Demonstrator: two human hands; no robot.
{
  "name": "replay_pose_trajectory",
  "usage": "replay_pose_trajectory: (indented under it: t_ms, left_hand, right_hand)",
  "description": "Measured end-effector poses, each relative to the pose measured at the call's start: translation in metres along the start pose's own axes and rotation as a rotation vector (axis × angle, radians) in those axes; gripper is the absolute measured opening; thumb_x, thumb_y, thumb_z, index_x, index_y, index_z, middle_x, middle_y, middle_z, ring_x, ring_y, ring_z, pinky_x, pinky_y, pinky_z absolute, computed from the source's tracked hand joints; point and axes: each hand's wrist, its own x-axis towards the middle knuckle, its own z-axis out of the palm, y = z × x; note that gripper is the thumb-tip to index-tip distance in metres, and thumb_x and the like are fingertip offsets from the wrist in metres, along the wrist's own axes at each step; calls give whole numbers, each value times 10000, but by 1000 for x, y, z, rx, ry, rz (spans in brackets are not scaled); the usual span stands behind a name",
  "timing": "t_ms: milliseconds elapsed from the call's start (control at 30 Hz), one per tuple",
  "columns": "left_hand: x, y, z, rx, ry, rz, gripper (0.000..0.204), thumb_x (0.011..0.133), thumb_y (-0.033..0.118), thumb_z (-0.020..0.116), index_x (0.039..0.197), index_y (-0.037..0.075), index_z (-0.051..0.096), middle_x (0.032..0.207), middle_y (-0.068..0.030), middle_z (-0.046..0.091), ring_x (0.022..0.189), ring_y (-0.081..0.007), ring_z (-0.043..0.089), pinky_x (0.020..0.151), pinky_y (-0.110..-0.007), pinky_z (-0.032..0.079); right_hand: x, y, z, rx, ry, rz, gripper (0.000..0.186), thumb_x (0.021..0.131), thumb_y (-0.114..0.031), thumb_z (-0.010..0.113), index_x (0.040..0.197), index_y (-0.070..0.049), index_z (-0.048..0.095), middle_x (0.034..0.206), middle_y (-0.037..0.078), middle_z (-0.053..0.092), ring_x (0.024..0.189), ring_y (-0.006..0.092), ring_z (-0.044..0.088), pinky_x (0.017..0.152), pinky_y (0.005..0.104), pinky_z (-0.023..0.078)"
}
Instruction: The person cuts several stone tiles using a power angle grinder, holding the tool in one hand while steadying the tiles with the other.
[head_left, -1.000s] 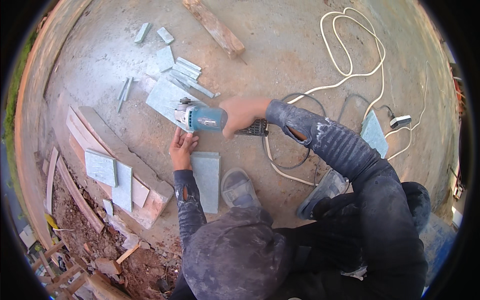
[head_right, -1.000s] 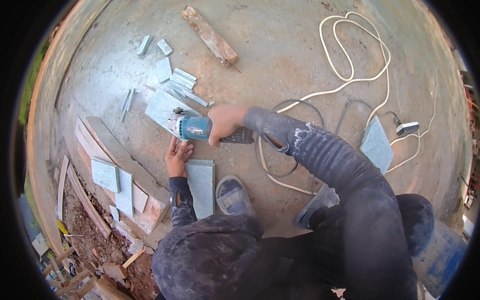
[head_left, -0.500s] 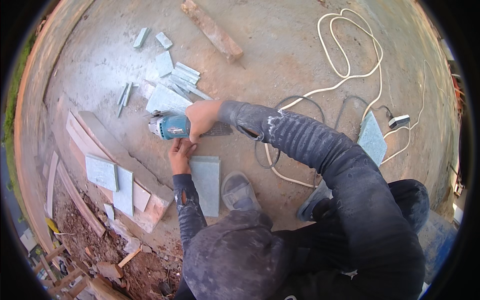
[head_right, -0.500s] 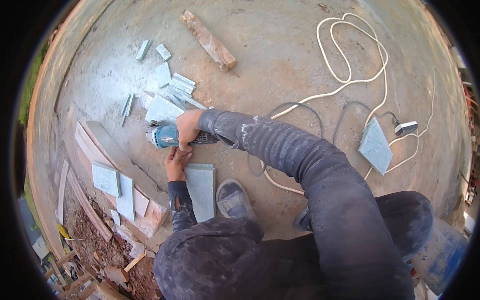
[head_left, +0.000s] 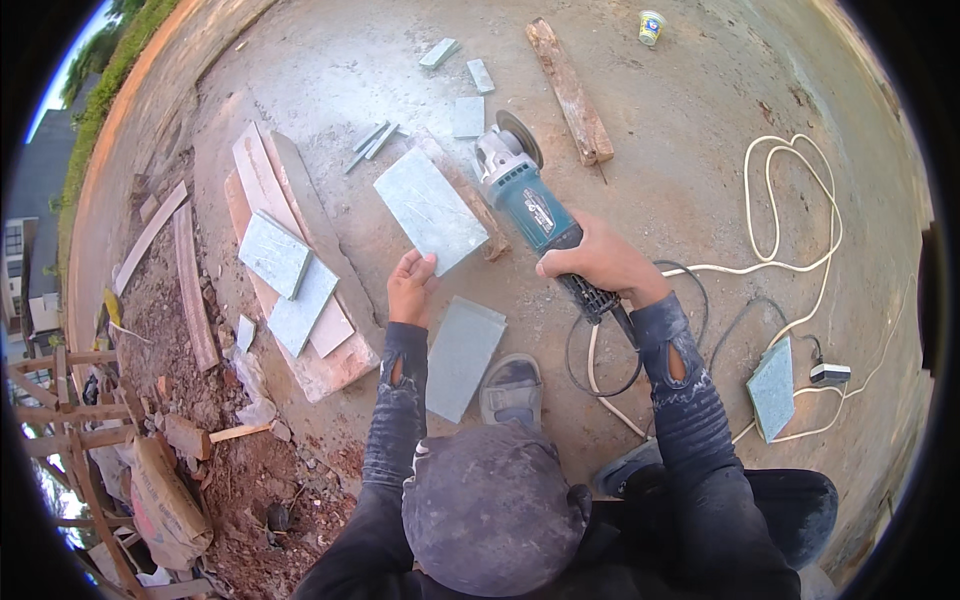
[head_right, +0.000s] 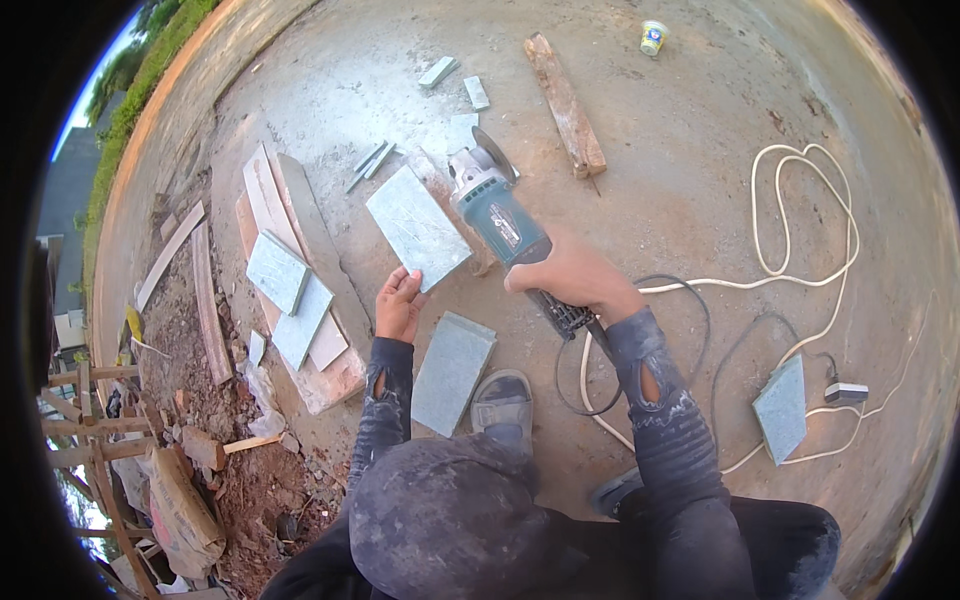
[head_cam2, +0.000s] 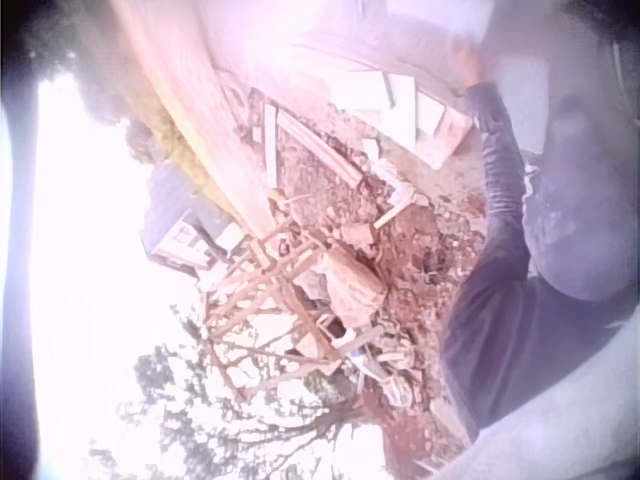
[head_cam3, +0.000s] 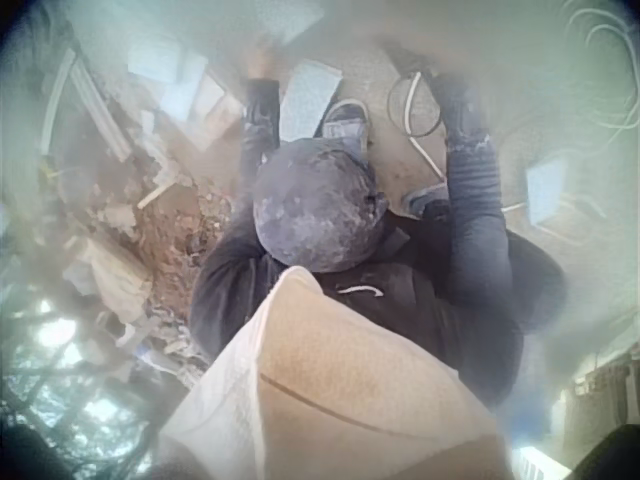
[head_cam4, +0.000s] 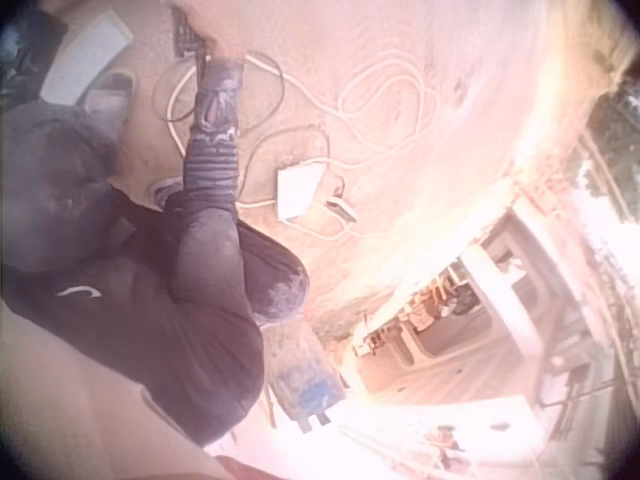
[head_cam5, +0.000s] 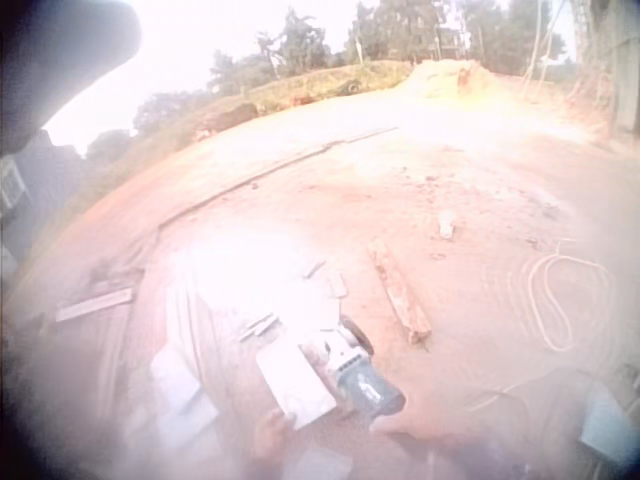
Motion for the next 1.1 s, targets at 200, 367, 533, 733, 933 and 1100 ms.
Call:
replay_pose_trajectory:
  t_ms: [200,367,533,733,933,1100]
  left_hand:
    - [-29,107,-91,121,171,166,172,958,77,589,1126,45,569,1038,-29,652,949,-148,653,837,-331,560]
    - [-25,157,-172,154,366,123,252,963,115,600,1193,26,547,1080,-38,623,960,-162,625,878,-334,544]
    - [-9,163,-210,101,450,49,283,966,104,592,1226,11,534,1129,-64,605,963,-171,610,877,-323,546]
    - [3,153,-233,106,503,12,348,951,134,624,1237,-40,527,1071,-86,616,933,-197,650,794,-317,566]
    - [9,177,-227,595,382,-200,407,895,268,718,1093,-62,584,810,-69,625,639,-178,657,589,-285,578]
    - [-22,211,-257,878,449,-90,415,888,328,721,996,-62,628,739,-62,628,620,-148,619,521,-267,519]
  right_hand:
    - [-28,-16,-24,14,159,9,448,650,-245,760,999,-14,599,789,25,584,670,124,558,625,259,455]
    - [-37,-8,-30,-14,167,19,426,648,-241,759,980,-19,610,768,27,591,644,123,556,615,258,453]
    - [-40,-5,-25,-4,130,44,414,658,-238,761,975,-17,611,765,30,597,644,120,562,610,261,457]
    - [-38,-5,-14,34,131,15,392,675,-226,751,974,-18,607,756,22,591,636,120,567,590,261,459]
    - [-40,-1,-14,58,118,65,397,679,-240,748,972,-18,598,762,24,586,618,116,564,570,258,460]
    - [-30,5,-4,51,118,26,418,675,-278,756,958,-10,605,771,48,599,615,122,574,562,264,469]
